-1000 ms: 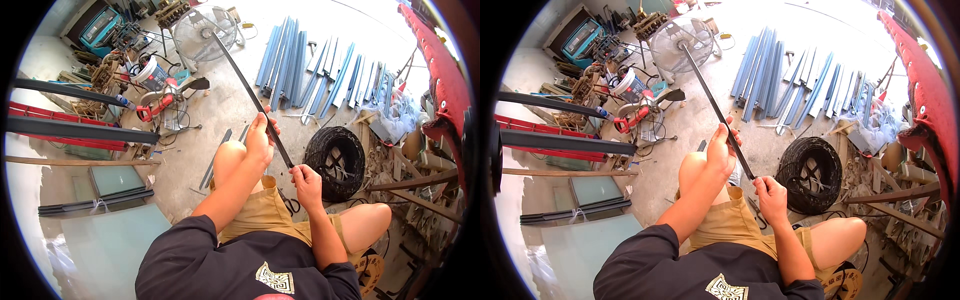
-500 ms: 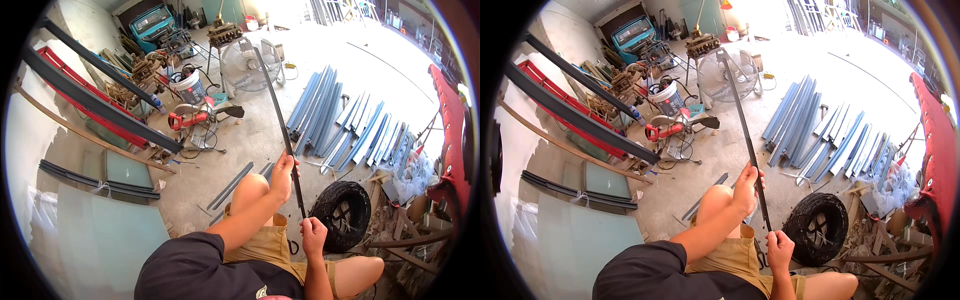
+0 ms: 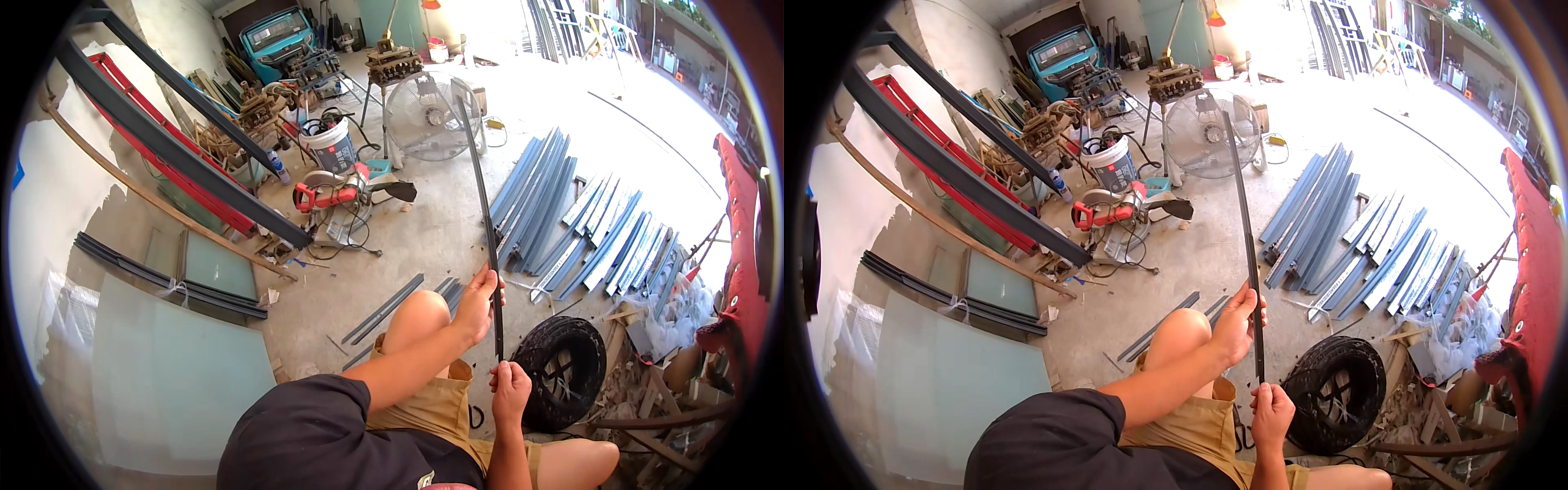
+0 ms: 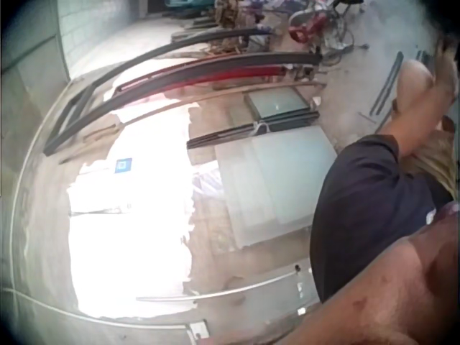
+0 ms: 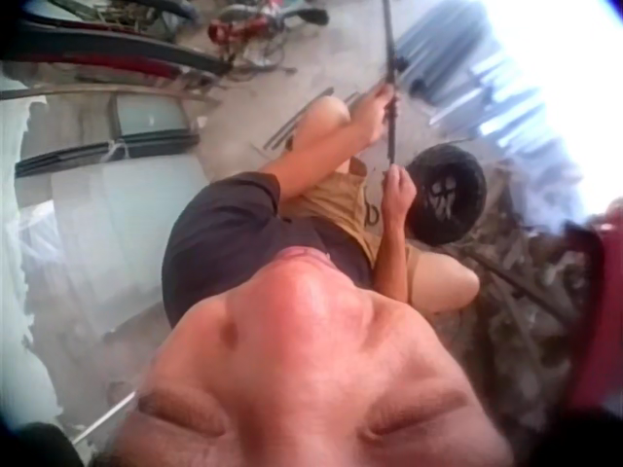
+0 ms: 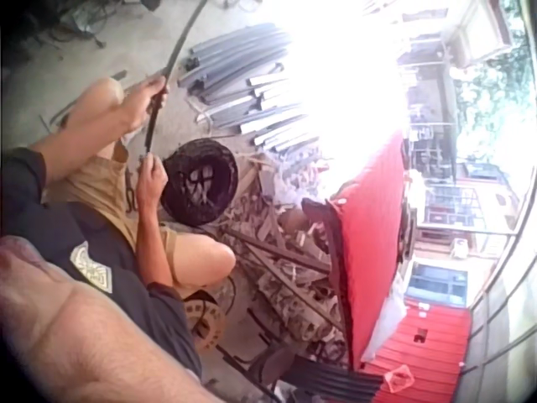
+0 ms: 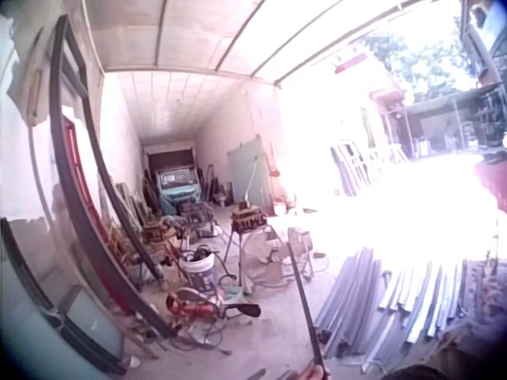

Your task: The person uses shears to cut a length of black rubber seal from a large coil and then begins to fit the end of the seal onto a long metal frame strip by hand.

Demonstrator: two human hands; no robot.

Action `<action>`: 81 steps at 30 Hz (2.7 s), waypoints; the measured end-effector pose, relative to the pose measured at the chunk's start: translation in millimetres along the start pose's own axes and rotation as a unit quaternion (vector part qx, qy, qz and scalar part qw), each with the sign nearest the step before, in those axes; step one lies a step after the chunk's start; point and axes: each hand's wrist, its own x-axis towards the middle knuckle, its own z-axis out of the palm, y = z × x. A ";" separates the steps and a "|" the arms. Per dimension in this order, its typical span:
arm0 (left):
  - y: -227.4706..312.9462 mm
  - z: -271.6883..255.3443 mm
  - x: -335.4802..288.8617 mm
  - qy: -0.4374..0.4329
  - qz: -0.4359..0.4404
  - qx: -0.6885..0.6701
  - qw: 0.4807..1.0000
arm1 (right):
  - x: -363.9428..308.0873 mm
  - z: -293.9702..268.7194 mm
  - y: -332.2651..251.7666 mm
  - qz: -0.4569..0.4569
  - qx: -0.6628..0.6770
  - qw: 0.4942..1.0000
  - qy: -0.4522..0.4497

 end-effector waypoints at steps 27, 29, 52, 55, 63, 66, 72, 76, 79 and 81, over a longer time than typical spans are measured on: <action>6.6 -16.8 16.2 -0.021 0.009 -0.102 0.995 | 7.5 11.6 7.4 -0.004 -0.030 0.999 0.014; 7.5 -13.7 14.7 -0.017 0.000 -0.113 0.993 | 8.7 9.2 11.7 -0.002 -0.039 0.999 0.009; 11.0 -26.6 21.2 -0.009 0.007 -0.108 0.994 | 0.6 -1.2 9.2 0.011 -0.041 0.999 -0.001; 4.4 -27.0 20.5 -0.021 0.002 -0.090 0.996 | 3.3 -0.7 13.6 -0.016 -0.058 0.998 -0.014; -1.9 -16.8 13.6 -0.020 -0.016 -0.084 0.996 | 7.8 8.1 12.7 -0.038 -0.020 0.999 -0.006; 0.4 -16.5 11.9 -0.018 -0.009 -0.061 0.998 | 8.1 6.4 11.6 -0.034 -0.023 0.999 0.013; -2.2 -21.1 14.6 -0.041 -0.011 -0.061 0.997 | 9.6 3.3 9.6 -0.029 -0.049 0.998 0.016; -8.2 -12.8 5.4 -0.032 -0.039 -0.052 0.997 | 12.0 5.5 8.3 -0.030 -0.031 0.999 0.007; -10.8 -13.5 5.7 -0.044 -0.062 -0.066 0.995 | 14.2 7.5 11.0 -0.014 -0.003 1.000 -0.010; -8.1 -15.6 9.9 -0.046 -0.040 -0.086 0.994 | 14.5 7.8 17.9 -0.002 0.021 1.000 -0.021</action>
